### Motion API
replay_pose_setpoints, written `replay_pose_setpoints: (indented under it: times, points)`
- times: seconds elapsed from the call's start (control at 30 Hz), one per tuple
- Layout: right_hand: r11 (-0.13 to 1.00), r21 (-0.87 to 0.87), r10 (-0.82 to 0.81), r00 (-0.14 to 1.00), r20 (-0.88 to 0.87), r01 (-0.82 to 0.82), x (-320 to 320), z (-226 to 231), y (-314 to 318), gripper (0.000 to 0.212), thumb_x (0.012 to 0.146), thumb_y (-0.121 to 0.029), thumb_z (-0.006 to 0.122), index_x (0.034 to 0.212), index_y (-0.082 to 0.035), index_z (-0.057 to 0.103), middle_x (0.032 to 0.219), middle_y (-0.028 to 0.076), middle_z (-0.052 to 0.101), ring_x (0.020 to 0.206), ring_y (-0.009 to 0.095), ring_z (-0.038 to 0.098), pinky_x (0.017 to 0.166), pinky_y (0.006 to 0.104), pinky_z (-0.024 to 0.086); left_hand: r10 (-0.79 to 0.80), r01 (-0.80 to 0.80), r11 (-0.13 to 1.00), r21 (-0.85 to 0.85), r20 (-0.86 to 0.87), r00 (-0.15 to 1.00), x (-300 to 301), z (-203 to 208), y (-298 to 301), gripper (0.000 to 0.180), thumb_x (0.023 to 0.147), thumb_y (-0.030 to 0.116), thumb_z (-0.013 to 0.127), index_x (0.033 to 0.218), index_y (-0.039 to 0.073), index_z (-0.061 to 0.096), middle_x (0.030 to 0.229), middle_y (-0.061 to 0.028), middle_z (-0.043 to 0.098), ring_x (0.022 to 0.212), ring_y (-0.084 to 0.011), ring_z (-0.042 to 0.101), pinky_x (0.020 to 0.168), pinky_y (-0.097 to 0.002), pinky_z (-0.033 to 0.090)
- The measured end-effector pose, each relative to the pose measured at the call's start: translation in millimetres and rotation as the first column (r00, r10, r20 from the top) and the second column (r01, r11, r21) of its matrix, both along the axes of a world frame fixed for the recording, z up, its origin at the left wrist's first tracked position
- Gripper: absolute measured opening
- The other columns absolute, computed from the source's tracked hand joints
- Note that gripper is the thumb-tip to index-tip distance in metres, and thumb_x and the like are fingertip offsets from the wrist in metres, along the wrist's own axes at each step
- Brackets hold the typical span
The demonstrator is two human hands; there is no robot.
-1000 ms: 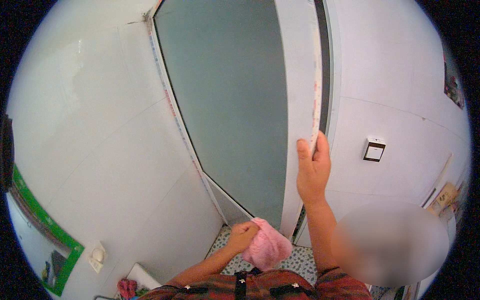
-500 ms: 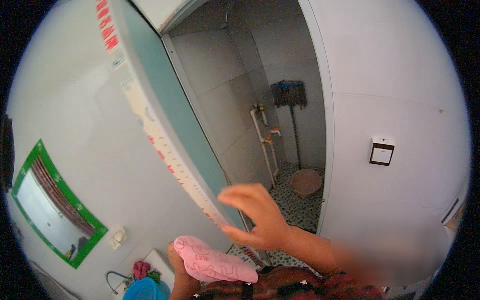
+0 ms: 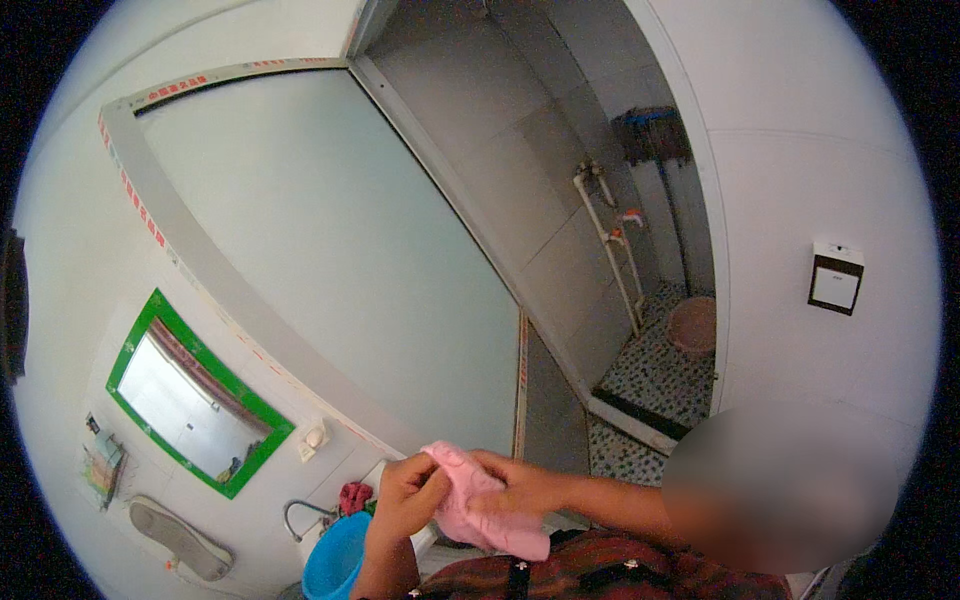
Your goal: The person wipes a frosted glass door with a pink cloth, moving methodically from top to bottom and side to side. The person repeatedly wipes the same areas, including the frame and edges, without visible dirt or residue.
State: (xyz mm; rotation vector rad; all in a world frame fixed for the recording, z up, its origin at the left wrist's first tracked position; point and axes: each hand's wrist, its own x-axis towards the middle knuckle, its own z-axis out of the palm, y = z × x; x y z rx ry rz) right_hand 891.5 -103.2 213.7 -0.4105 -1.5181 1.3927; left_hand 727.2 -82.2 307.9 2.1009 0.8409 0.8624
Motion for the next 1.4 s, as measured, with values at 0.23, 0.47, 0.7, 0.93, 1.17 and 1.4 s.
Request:
replay_pose_setpoints:
  times: [0.23, 0.47, 0.7, 0.93, 1.17, 1.4]
  points:
    - [0.877, -0.481, -0.214, 0.894, -0.393, -0.002, 19, -14, 11, 0.036, 0.083, -0.018, 0.058, 0.114, -0.002, 0.049, 0.105, 0.009, 0.056, 0.096, 0.016, 0.054, 0.082, 0.0304, 0.047, 0.286, -0.406, 0.792, 0.456, 0.311, 0.906, -35, 44, 29, 0.016, 0.085, 0.007, 0.050, 0.078, -0.003, 0.060, 0.073, -0.0074, 0.061, 0.068, -0.0143, 0.056, 0.065, -0.0265, 0.046]
    - [0.944, -0.061, -0.256, 0.609, -0.751, 0.323, 97, -4, 27, 0.048, 0.088, -0.040, 0.038, 0.124, -0.008, 0.039, 0.121, 0.011, 0.045, 0.113, 0.024, 0.044, 0.091, 0.0421, 0.039, 0.258, -0.693, 0.676, 0.251, 0.800, 0.542, -57, 101, 115, 0.032, 0.089, 0.017, 0.046, 0.115, -0.002, 0.042, 0.114, -0.0130, 0.048, 0.099, -0.0169, 0.049, 0.081, -0.0284, 0.041]
    - [0.845, -0.317, -0.522, 0.537, -0.663, 0.430, 83, -66, 83, 0.054, 0.078, -0.044, 0.055, 0.122, -0.015, 0.040, 0.112, 0.010, 0.048, 0.100, 0.024, 0.049, 0.084, 0.0466, 0.041, 0.343, -0.572, 0.815, 0.091, 0.720, 0.603, -87, 114, 159, 0.030, 0.085, 0.023, 0.055, 0.101, 0.000, 0.045, 0.088, -0.0159, 0.059, 0.073, -0.0229, 0.061, 0.065, -0.0323, 0.052]
    - [0.886, -0.394, -0.464, 0.476, -0.747, 0.244, 86, 68, 139, 0.047, 0.085, -0.043, 0.048, 0.119, -0.010, 0.043, 0.104, 0.008, 0.051, 0.098, 0.022, 0.051, 0.091, 0.0360, 0.039, 0.352, -0.511, 0.859, -0.039, 0.770, 0.533, -116, 110, 192, 0.033, 0.083, 0.026, 0.057, 0.094, -0.004, 0.050, 0.076, -0.0178, 0.061, 0.065, -0.0234, 0.061, 0.065, -0.0344, 0.053]
    - [0.782, 0.150, -0.552, 0.784, -0.282, 0.605, 19, 227, 245, 0.061, 0.089, -0.050, 0.035, 0.130, -0.005, 0.031, 0.120, 0.006, 0.044, 0.105, 0.015, 0.045, 0.089, 0.0273, 0.036, 0.390, -0.589, 0.808, 0.002, 0.748, 0.538, -129, 110, 202, 0.035, 0.083, 0.032, 0.055, 0.092, -0.001, 0.050, 0.073, -0.0152, 0.061, 0.062, -0.0223, 0.061, 0.057, -0.0314, 0.050]
    - [-0.086, 0.670, -0.709, 0.427, -0.561, 0.737, -164, 371, 313, 0.056, 0.074, -0.039, 0.054, 0.118, -0.007, 0.039, 0.121, 0.017, 0.041, 0.116, 0.035, 0.036, 0.090, 0.0546, 0.027, 0.402, -0.617, 0.787, 0.022, 0.740, 0.540, -142, 110, 210, 0.031, 0.087, 0.030, 0.050, 0.094, 0.000, 0.048, 0.072, -0.0152, 0.061, 0.061, -0.0230, 0.060, 0.056, -0.0330, 0.050]
